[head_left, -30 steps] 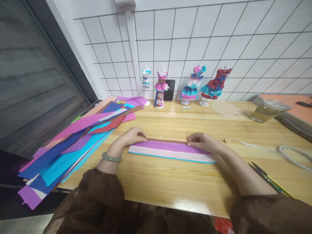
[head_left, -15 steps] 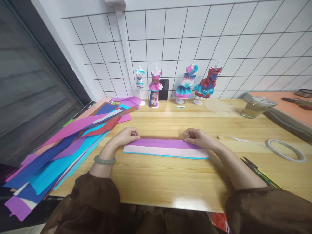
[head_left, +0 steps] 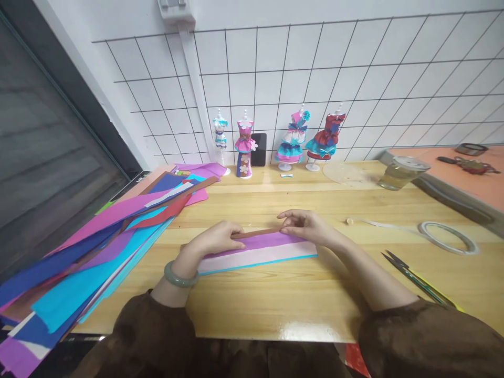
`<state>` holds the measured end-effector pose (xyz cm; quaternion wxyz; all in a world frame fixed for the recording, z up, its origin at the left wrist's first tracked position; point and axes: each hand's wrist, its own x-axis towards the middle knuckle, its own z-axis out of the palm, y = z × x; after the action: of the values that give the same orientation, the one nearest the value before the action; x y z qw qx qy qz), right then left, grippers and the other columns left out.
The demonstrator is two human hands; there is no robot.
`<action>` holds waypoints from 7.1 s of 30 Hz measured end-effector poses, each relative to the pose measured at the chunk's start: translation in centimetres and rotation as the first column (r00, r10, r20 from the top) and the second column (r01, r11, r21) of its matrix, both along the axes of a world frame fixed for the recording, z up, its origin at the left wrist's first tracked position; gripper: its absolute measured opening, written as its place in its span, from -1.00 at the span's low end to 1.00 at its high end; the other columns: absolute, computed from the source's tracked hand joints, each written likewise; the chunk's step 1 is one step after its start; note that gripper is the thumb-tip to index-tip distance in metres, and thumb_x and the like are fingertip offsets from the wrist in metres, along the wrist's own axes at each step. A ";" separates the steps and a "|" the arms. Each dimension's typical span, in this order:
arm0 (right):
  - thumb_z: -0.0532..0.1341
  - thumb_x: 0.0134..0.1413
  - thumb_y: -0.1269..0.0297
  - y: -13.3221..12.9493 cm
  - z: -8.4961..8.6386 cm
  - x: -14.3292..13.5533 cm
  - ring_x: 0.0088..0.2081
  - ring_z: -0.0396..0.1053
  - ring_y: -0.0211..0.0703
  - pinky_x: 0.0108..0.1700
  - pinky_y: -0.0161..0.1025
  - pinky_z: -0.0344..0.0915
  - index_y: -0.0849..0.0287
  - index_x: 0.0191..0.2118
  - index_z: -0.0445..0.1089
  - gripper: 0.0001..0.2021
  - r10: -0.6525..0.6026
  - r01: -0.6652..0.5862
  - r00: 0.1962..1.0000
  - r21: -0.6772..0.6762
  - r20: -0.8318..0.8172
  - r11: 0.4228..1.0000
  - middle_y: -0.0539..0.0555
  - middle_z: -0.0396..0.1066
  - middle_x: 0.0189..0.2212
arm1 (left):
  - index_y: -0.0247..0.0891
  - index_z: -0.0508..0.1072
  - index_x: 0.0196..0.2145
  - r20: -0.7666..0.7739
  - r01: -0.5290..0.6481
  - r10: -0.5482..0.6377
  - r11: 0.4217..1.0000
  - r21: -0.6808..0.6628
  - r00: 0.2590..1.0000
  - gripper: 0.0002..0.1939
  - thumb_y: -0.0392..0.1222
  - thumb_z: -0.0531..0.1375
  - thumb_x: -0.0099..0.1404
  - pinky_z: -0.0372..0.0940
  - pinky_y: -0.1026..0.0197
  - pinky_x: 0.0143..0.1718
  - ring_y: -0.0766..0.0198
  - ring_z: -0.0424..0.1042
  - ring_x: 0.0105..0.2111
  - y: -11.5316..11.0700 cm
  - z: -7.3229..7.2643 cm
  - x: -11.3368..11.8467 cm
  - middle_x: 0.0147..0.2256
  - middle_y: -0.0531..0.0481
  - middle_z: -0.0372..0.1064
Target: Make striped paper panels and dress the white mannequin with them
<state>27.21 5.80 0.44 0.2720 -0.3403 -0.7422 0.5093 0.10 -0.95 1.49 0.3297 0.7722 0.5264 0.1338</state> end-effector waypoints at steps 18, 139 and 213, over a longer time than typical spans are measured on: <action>0.26 -0.08 0.09 -2.1 -2.1 -3.9 -0.15 0.39 -0.11 0.00 -0.05 0.20 0.11 0.00 0.23 -0.51 -0.023 -0.252 0.871 -0.485 -0.491 0.837 0.16 0.41 -0.16 | -0.33 0.39 -0.16 0.826 -0.262 0.448 0.890 -0.374 0.341 -0.54 -0.08 0.30 -0.01 0.27 0.12 -0.12 0.15 0.41 -0.18 0.5 -1.1 3.4 -0.16 -0.14 0.42; 0.06 0.05 0.24 3.1 -0.2 3.6 -0.24 0.40 -0.10 -0.21 -0.23 0.26 0.10 -0.25 0.42 -0.77 -0.268 -0.020 0.825 0.500 0.497 0.866 0.06 0.47 -0.25 | -0.23 0.54 -0.44 0.567 -0.519 0.461 0.852 -0.068 0.682 -0.80 -0.26 0.33 -0.15 0.26 0.21 -0.22 0.15 0.41 -0.33 2.2 -3.0 -2.0 -0.39 -0.03 0.49; -0.04 0.19 0.19 0.5 -0.5 -0.1 -0.28 0.38 -0.16 -0.22 -0.25 0.26 0.13 -0.26 0.36 -0.74 -0.230 -0.006 0.925 0.617 0.303 0.787 0.08 0.44 -0.32 | -0.36 0.44 -0.26 0.639 -0.515 0.525 0.827 -0.226 0.562 -0.53 0.06 0.26 -0.03 0.13 0.36 -0.68 0.46 0.22 -0.66 1.6 -3.8 1.3 -0.43 -0.03 0.40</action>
<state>27.10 6.30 -0.05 0.2555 -0.3669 -0.8809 0.1554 1.37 0.63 -2.27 0.4488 0.4766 0.5735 0.4925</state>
